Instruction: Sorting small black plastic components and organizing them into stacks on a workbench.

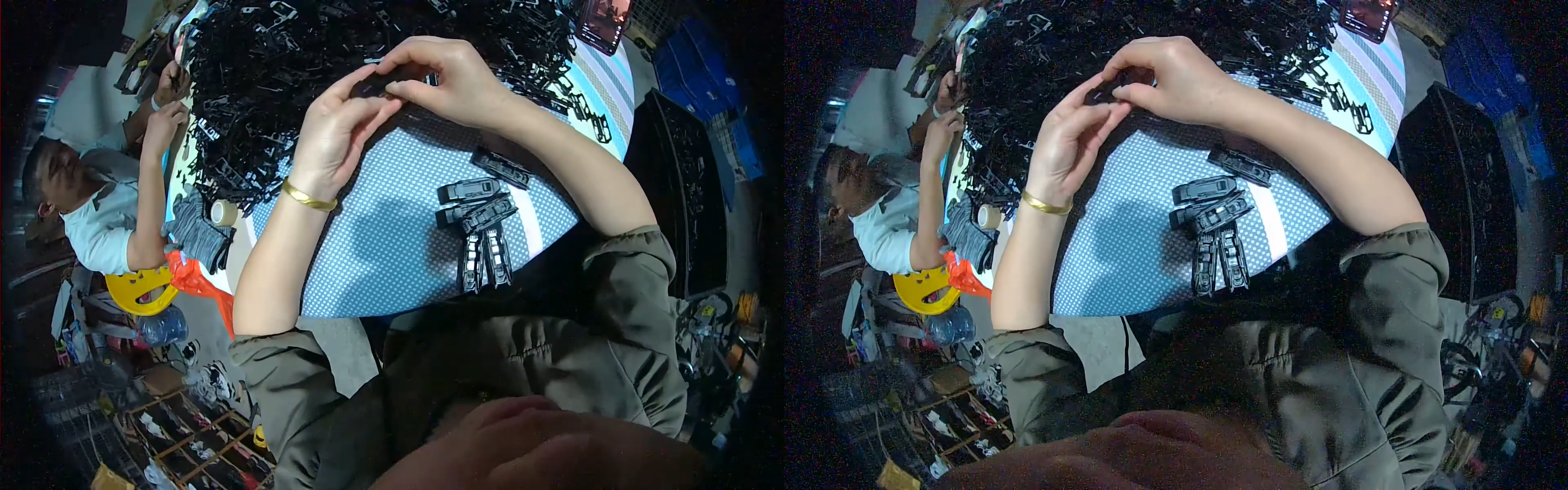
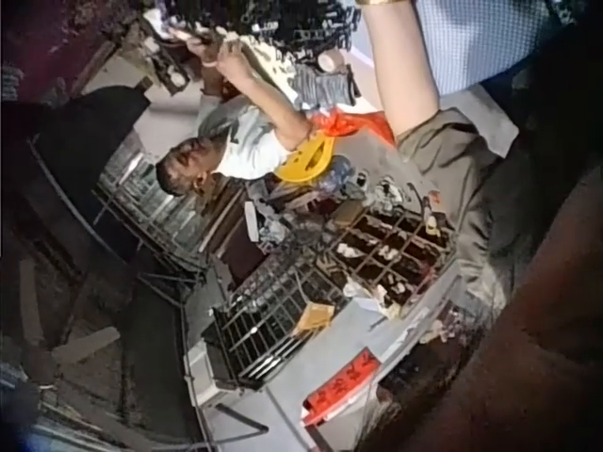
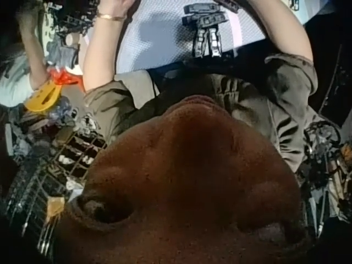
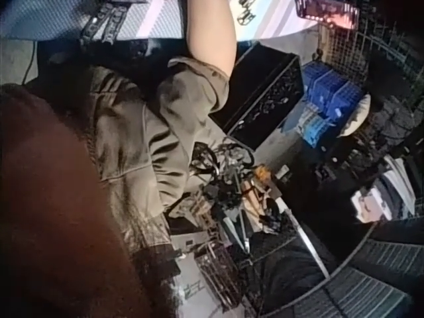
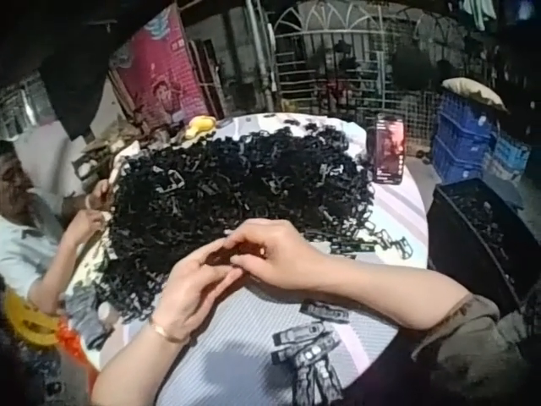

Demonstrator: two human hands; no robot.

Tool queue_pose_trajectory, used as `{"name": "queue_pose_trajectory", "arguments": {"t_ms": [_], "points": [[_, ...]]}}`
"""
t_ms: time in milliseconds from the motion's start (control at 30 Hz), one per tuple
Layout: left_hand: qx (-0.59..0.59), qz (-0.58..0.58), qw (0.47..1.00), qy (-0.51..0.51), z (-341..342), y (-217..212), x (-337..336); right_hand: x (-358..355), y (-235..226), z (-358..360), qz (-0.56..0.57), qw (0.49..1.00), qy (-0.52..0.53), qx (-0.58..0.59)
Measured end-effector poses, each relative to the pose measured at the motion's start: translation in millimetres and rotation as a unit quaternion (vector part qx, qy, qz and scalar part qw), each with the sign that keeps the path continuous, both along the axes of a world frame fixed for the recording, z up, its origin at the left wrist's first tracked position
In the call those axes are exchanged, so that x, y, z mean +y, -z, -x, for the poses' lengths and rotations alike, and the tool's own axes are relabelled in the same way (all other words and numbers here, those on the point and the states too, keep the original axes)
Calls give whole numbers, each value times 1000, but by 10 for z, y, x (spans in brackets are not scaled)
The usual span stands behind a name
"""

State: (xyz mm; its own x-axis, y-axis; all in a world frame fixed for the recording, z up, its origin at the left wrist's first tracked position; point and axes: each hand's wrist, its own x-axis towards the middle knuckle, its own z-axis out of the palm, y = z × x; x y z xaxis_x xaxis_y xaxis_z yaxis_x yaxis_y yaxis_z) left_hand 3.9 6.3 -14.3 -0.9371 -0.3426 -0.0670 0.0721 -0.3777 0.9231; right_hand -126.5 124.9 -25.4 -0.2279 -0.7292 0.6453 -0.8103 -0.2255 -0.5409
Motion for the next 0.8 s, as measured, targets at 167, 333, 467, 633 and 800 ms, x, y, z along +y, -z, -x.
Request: {"name": "queue_pose_trajectory", "arguments": {"t_ms": [167,333,467,633,800], "points": [[0,19,1000,-9,16,14,-51,-11,-4,34,9,1000,-15,26],[-14,-4,999,34,23,6,-130,5,-19,64,24,995,-46,87],[-18,-5,999,47,-6,-6,-156,-1,-42,65,46,994,-68,71],[-31,0,999,32,-39,-35,-132,3,-51,35,24,994,-40,98],[-44,-10,998,40,-27,-51,-115,30,-69,52,20,995,-19,94]]}}
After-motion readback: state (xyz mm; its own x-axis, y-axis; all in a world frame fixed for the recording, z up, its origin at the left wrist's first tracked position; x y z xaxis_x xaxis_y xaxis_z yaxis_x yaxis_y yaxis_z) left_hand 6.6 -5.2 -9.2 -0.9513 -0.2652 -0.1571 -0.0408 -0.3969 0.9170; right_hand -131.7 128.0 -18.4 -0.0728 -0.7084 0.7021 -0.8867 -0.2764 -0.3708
